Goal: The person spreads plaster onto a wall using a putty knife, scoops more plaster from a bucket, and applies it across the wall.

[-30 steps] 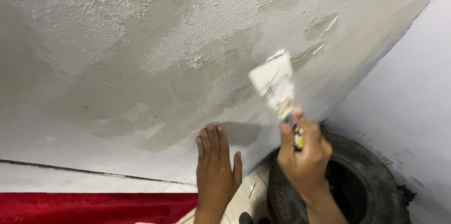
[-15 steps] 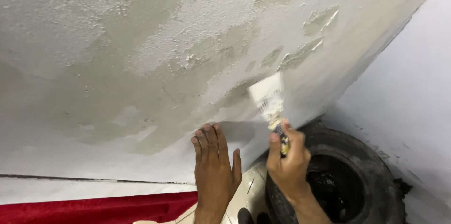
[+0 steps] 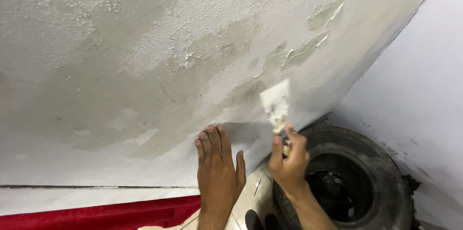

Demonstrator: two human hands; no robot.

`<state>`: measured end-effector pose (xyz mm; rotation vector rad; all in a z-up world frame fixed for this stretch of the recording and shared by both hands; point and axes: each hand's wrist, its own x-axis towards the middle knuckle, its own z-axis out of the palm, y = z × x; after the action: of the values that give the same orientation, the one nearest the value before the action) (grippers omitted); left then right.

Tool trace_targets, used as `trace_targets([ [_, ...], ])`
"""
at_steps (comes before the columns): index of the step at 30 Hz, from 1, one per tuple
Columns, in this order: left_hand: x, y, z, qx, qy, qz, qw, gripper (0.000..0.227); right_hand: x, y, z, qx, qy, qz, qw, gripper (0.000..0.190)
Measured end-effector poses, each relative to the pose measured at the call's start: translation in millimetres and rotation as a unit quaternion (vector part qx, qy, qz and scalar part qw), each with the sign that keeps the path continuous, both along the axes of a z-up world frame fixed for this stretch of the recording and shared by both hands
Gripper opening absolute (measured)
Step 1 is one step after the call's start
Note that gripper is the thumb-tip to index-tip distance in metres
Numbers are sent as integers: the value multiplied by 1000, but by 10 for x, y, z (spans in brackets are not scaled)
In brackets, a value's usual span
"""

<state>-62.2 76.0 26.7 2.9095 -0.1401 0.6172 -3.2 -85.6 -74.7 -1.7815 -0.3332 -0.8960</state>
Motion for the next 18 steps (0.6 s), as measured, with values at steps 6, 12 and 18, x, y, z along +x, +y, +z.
trace_targets([
  [6,-4,-16,41,13,5,4,1000,77,157,-317,1258,38,55,-38,997,21],
  [12,16,-60,56,6,7,10,1000,78,-14,-17,1052,-155,72,-22,985,30],
  [18,98,-292,55,8,9,40,999,85,-285,-278,672,-63,74,13,995,23],
])
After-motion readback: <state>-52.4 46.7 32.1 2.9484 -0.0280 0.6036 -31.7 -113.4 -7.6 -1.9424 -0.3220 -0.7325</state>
